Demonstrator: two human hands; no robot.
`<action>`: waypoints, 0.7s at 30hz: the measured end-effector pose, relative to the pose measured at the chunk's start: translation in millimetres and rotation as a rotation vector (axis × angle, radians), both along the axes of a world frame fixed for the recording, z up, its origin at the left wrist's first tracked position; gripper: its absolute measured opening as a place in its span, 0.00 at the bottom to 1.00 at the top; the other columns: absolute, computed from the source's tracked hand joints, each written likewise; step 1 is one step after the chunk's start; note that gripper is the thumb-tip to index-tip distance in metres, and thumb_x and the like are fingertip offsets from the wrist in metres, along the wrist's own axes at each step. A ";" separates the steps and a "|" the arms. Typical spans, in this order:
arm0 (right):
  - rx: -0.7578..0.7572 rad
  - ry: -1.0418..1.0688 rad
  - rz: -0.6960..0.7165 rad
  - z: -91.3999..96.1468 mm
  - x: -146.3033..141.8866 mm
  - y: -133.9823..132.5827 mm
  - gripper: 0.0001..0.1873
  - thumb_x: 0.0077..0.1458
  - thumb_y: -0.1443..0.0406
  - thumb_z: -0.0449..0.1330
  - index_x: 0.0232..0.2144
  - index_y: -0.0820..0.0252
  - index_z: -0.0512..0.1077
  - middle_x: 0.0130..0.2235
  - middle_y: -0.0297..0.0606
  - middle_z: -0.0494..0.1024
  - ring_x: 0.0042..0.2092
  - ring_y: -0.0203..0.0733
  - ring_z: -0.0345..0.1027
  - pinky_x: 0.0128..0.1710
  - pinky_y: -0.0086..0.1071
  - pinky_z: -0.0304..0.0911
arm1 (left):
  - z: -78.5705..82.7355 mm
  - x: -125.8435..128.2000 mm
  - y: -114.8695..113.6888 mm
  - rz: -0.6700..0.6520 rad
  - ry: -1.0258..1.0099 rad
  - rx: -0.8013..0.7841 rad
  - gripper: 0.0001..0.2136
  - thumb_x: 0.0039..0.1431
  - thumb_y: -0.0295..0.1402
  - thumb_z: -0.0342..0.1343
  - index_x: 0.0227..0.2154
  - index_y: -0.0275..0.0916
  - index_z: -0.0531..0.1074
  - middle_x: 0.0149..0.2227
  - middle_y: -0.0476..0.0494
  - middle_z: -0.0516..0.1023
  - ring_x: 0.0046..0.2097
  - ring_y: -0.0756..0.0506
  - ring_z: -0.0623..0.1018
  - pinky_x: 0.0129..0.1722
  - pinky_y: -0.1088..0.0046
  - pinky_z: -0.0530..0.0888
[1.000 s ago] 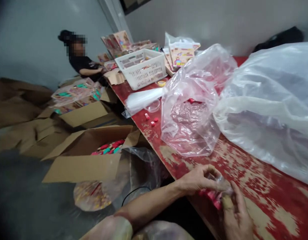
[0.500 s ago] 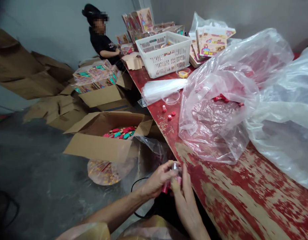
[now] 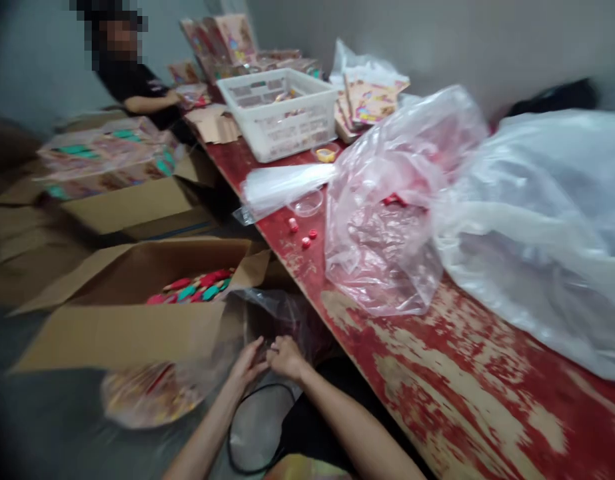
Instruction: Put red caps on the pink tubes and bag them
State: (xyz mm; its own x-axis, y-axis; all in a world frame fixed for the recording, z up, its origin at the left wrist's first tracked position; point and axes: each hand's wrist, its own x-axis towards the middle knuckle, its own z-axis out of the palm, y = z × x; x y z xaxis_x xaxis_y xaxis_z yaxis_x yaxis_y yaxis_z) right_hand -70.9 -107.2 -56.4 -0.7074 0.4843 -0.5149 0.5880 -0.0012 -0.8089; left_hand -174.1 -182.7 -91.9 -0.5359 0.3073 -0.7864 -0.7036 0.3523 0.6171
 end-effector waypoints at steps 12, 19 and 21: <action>0.472 0.363 -0.046 100.0 126.2 15.1 0.12 0.54 0.67 0.51 0.35 0.56 0.75 0.34 0.35 0.78 0.35 0.38 0.71 0.36 0.26 0.63 | 96.3 26.9 78.2 -0.414 0.846 0.295 0.16 0.50 0.43 0.55 0.38 0.39 0.72 0.40 0.45 0.76 0.39 0.45 0.77 0.39 0.70 0.73; 0.850 0.336 -0.568 93.9 232.6 85.5 0.17 0.61 0.63 0.47 0.41 0.59 0.75 0.39 0.42 0.80 0.41 0.43 0.74 0.41 0.33 0.69 | 161.4 103.8 187.1 -0.797 1.280 0.621 0.10 0.56 0.31 0.49 0.37 0.40 0.74 0.41 0.43 0.76 0.44 0.44 0.75 0.46 0.69 0.71; 1.063 0.245 -0.692 73.7 260.4 107.8 0.17 0.60 0.63 0.48 0.41 0.59 0.75 0.41 0.44 0.79 0.43 0.46 0.74 0.44 0.39 0.70 | 163.2 115.6 230.3 -0.904 1.343 0.622 0.11 0.55 0.27 0.47 0.37 0.40 0.74 0.42 0.42 0.76 0.47 0.44 0.74 0.49 0.68 0.70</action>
State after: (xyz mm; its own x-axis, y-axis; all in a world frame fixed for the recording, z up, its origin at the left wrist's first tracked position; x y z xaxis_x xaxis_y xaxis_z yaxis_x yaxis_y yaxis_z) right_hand 189.5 0.6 17.3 -0.1670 0.8752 0.4540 0.5604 0.4631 -0.6866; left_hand -58.4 47.6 71.3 -0.1655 0.9142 0.3699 0.6416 -0.1850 0.7444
